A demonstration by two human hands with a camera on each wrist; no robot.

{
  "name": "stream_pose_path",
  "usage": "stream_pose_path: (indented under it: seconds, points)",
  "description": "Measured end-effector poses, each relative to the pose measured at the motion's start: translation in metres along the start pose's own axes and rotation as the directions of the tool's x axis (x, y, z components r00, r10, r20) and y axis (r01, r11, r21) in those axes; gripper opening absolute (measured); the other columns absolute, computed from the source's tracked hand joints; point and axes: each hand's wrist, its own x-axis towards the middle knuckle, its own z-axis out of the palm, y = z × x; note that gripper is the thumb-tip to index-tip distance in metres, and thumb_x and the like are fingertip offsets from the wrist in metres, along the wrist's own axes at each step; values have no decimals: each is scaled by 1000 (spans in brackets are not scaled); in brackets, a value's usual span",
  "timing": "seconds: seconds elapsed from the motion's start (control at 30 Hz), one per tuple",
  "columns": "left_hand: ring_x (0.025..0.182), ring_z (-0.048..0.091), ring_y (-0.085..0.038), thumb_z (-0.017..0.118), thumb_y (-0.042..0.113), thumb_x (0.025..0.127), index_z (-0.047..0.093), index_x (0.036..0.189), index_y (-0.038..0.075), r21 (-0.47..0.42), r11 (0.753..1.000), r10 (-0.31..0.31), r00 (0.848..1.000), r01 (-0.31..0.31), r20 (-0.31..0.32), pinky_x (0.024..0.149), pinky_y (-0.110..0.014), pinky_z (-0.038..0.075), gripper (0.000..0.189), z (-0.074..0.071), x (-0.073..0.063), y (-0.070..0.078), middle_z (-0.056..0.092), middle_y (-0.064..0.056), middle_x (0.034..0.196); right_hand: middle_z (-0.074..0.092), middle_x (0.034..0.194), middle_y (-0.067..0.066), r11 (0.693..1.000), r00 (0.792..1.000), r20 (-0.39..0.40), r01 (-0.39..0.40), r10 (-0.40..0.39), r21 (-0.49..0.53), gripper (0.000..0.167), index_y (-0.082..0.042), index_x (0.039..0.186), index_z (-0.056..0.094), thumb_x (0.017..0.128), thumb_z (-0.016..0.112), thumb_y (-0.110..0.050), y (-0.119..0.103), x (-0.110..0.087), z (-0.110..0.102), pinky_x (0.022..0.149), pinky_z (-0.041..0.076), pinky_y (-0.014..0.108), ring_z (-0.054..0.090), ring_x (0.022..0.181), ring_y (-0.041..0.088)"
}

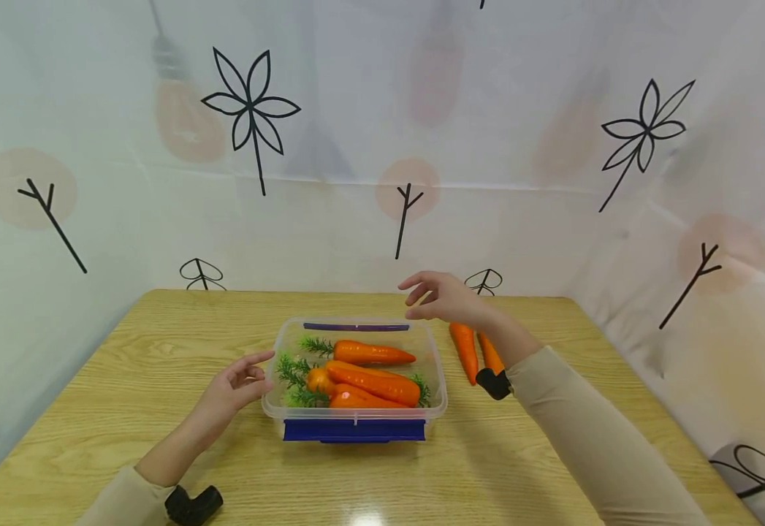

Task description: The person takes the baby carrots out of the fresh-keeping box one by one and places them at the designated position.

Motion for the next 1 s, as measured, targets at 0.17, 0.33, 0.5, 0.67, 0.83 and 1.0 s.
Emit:
stream_pose_path:
  seconds: [0.17,0.33,0.5,0.67,0.83,1.0]
  points:
    - [87,52,-20,68,10,86,50,133,6,-7,1000,1,1000,-1,-4,85,-38,46,51,0,0,0,50,-7,94,59,104,14,998,997,55,58,-59,8,43,-1,125,53,85,67,-7,-2,8,9,82,49,39,61,95,29]
    - [87,52,-20,68,12,85,50,133,7,-3,1000,-2,1000,2,-4,85,-39,45,51,0,-1,0,50,-7,95,58,107,16,998,989,133,55,-57,18,44,-5,127,52,86,68,-9,-3,14,18,82,49,38,59,97,26]
    - [88,52,-20,68,11,86,50,133,7,4,1000,-3,1000,3,-2,86,-39,45,51,0,0,1,50,-6,94,57,111,20,997,974,212,74,-77,22,43,-7,126,53,86,68,-10,-6,19,24,82,48,37,58,99,26]
    - [87,52,-20,67,11,86,49,133,6,4,1000,-2,1000,2,3,85,-38,45,51,0,0,1,50,-7,95,58,109,14,991,942,307,131,-133,29,39,-3,123,54,86,67,-10,-9,26,32,81,49,36,58,100,26]
    - [88,52,-20,67,11,86,49,134,5,7,1000,0,1000,0,7,84,-36,45,51,0,0,0,50,-7,95,58,109,8,988,915,374,147,-152,44,36,-5,121,56,86,66,-6,-10,33,41,79,50,34,57,101,33]
    - [89,53,-20,68,12,86,49,134,5,7,1000,3,1000,-3,8,85,-37,45,52,-1,0,0,50,-7,96,58,108,7,985,895,413,173,-168,27,35,-5,120,57,85,65,-1,-11,38,48,81,49,33,55,101,35]
